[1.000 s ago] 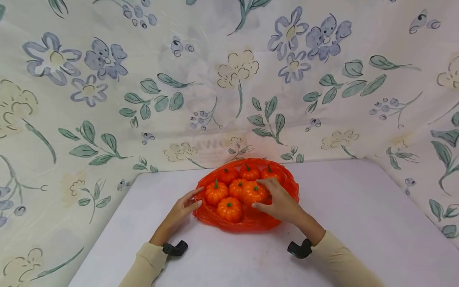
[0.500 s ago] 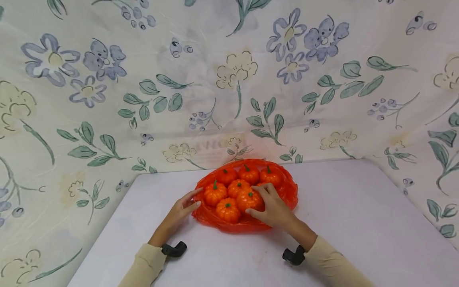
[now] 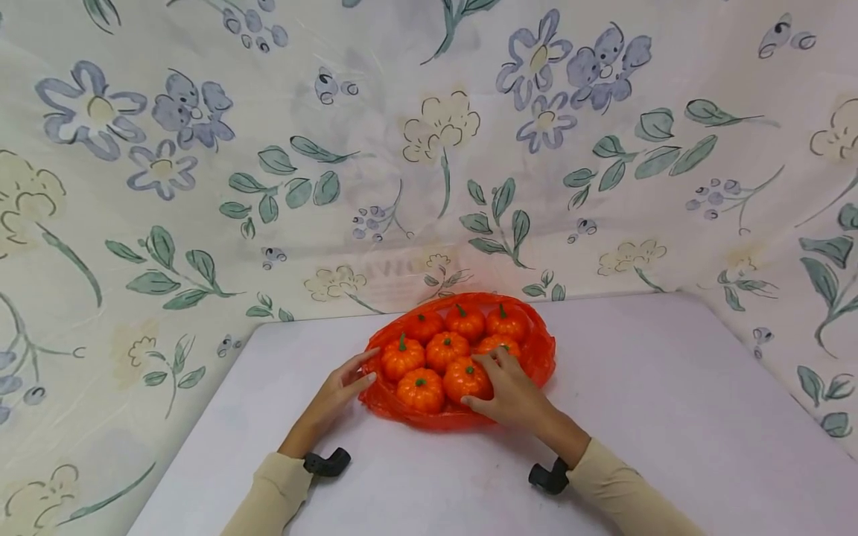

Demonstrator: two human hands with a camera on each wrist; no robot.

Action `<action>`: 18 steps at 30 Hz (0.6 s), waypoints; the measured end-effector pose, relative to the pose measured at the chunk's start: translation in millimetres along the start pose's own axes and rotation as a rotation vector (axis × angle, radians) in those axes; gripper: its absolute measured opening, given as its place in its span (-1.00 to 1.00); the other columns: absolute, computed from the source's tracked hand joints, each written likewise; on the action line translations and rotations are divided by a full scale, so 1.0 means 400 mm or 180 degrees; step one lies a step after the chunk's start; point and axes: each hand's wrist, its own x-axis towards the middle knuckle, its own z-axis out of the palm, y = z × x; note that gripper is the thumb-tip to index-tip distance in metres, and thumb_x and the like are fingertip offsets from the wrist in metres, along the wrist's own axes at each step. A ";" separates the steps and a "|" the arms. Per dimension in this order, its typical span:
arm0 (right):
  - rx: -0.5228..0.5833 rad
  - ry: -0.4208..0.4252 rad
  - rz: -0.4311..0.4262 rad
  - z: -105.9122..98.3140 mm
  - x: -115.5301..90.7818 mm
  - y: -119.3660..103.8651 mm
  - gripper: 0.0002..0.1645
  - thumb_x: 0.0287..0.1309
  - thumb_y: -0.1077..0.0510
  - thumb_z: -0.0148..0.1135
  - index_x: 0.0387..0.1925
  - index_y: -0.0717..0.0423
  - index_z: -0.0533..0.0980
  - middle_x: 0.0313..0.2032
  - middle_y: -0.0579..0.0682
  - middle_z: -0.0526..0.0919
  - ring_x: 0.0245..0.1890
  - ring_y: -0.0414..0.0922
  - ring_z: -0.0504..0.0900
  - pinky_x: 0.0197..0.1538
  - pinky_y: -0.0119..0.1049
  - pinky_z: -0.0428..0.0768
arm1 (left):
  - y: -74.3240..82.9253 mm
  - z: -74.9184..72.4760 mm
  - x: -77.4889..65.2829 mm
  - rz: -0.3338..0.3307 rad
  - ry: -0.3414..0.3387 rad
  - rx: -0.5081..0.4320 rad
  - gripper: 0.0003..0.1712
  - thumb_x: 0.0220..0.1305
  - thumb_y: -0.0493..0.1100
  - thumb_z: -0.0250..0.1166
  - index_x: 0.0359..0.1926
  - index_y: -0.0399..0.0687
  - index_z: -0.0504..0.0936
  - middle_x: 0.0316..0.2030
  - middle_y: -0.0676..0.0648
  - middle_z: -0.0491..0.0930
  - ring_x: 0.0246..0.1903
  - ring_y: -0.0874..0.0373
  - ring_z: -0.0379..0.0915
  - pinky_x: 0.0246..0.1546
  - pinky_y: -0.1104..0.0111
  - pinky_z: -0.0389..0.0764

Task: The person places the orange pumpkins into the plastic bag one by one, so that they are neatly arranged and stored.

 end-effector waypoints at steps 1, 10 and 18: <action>-0.0032 -0.0011 0.0016 0.000 0.000 0.000 -0.21 0.03 -0.10 0.50 0.25 0.10 0.45 0.05 0.07 0.44 0.13 0.06 0.49 0.09 0.07 0.65 | 0.001 0.001 0.001 -0.0008 0.0004 0.0003 -0.34 0.43 -0.05 0.17 0.48 -0.05 0.29 0.51 -0.19 0.16 0.46 -0.18 0.16 0.44 -0.07 0.22; -0.0202 -0.0088 0.0018 0.005 -0.005 0.006 -0.19 0.00 -0.07 0.54 0.26 0.09 0.45 0.03 0.07 0.41 0.10 0.04 0.49 0.03 -0.01 0.69 | 0.005 0.005 0.003 -0.0048 0.0010 -0.0011 -0.34 0.41 -0.03 0.19 0.47 0.01 0.30 0.52 -0.16 0.17 0.46 -0.17 0.17 0.42 -0.07 0.25; -0.0294 -0.0130 0.0043 0.005 -0.001 0.008 -0.18 0.00 -0.12 0.53 0.26 0.07 0.45 -0.03 0.06 0.37 -0.04 -0.01 0.56 0.00 -0.08 0.71 | -0.002 0.003 0.006 -0.0049 0.0022 0.0049 -0.34 0.41 -0.04 0.18 0.47 -0.02 0.30 0.51 -0.19 0.17 0.43 -0.18 0.20 0.42 -0.07 0.27</action>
